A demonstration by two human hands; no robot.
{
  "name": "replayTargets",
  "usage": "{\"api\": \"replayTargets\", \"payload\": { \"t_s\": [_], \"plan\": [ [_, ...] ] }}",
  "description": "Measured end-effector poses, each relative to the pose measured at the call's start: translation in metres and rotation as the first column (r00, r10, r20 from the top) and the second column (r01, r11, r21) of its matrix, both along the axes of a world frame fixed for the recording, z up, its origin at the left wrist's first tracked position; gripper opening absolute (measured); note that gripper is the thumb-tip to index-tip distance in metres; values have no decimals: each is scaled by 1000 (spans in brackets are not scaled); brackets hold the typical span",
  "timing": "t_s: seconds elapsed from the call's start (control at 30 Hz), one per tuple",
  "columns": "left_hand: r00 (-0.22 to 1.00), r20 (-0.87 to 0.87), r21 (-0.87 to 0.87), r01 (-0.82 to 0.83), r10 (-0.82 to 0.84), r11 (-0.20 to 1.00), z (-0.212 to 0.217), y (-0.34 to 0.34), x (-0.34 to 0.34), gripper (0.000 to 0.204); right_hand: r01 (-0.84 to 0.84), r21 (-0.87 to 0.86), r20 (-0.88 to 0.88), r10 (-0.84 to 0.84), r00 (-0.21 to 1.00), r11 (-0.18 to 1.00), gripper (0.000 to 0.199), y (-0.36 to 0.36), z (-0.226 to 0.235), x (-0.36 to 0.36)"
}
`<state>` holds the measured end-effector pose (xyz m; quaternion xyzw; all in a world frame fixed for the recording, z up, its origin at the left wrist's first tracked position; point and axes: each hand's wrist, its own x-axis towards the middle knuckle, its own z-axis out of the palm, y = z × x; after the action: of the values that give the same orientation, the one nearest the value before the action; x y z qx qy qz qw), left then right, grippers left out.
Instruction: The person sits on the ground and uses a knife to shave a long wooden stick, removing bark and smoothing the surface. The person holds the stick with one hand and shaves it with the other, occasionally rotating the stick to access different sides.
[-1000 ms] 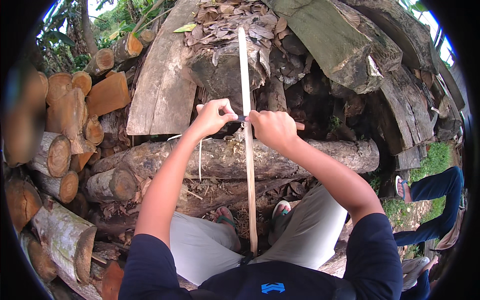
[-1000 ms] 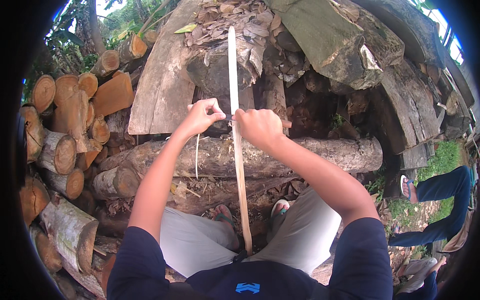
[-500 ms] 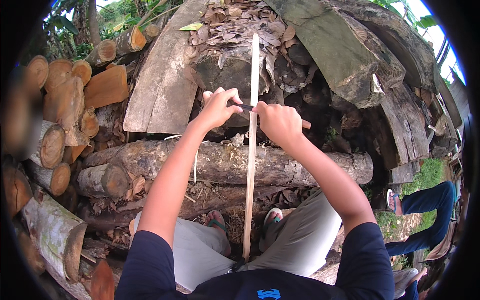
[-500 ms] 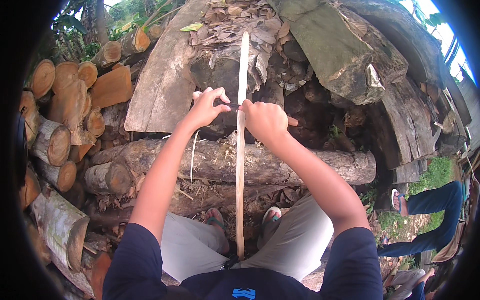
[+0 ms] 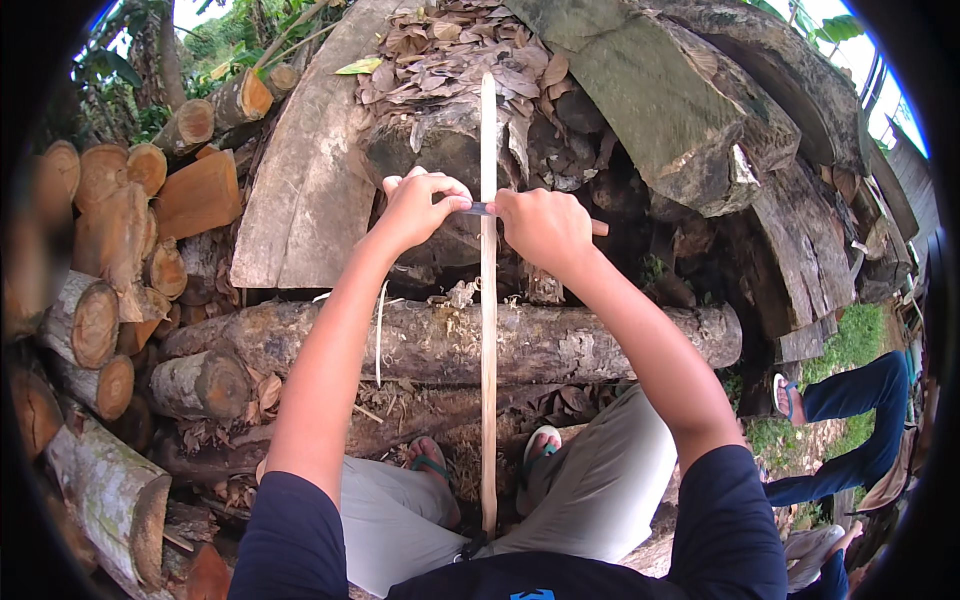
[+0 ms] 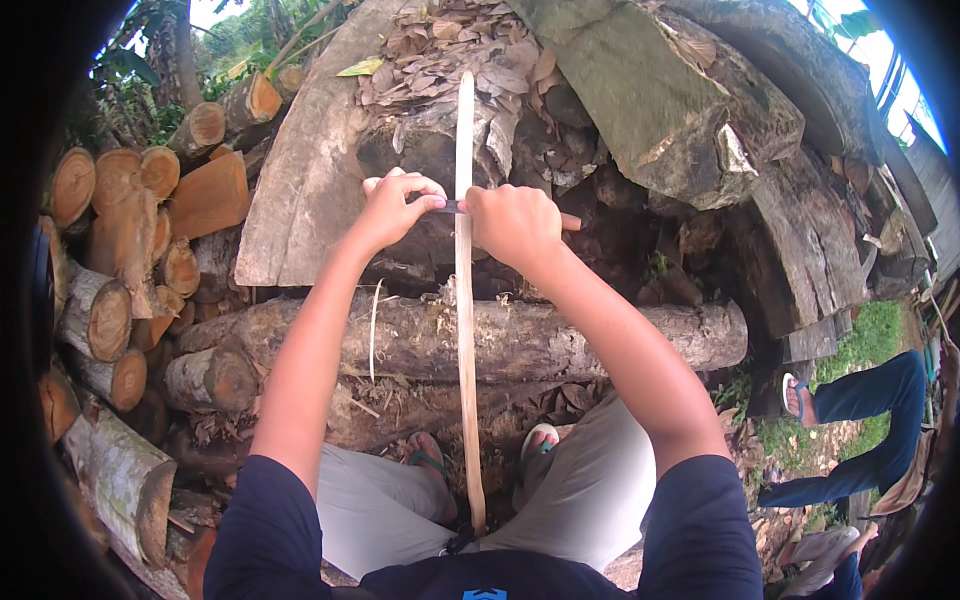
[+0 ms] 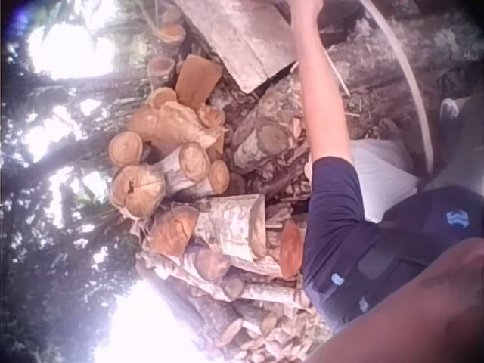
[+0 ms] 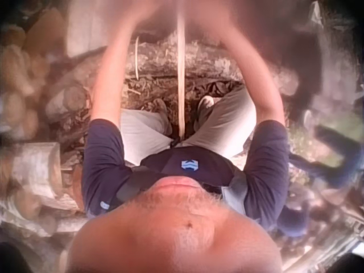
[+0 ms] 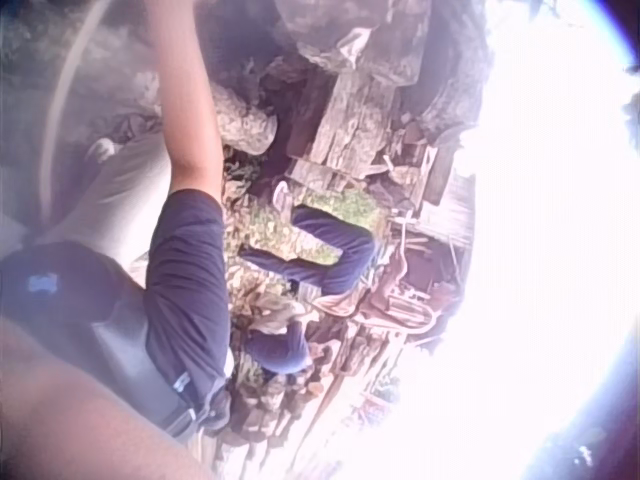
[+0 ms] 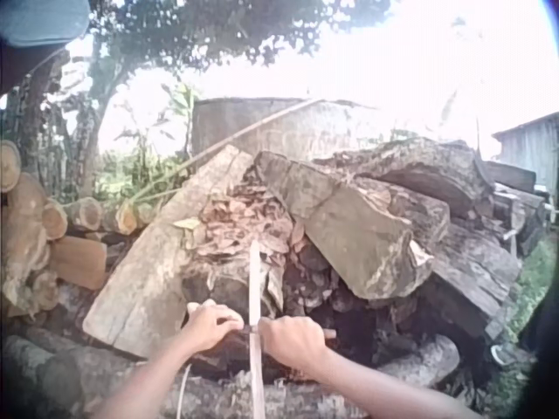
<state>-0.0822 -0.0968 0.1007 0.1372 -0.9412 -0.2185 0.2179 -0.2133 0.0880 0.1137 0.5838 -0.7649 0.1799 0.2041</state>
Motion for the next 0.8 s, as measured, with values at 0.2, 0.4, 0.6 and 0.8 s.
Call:
{"api": "replayTargets", "payload": {
  "t_s": [0.2,0.4,0.6,0.8],
  "plan": [
    [981,180,98,58,-75,993,-32,13,30,14,-25,211,50,14,999,977,28,28,-30,40],
    [969,-214,-125,-155,126,980,-20,20,5,14,45,43,-38,-44,998,998,24,7,-8,13],
    [999,17,-39,50,-50,998,-24,17,14,14,39,53,-40,-37,999,998,24,27,-31,22],
    [999,-6,-57,-44,44,997,9,8,-6,15,52,23,-32,-51,998,998,26,7,1,0]
  ]
}}
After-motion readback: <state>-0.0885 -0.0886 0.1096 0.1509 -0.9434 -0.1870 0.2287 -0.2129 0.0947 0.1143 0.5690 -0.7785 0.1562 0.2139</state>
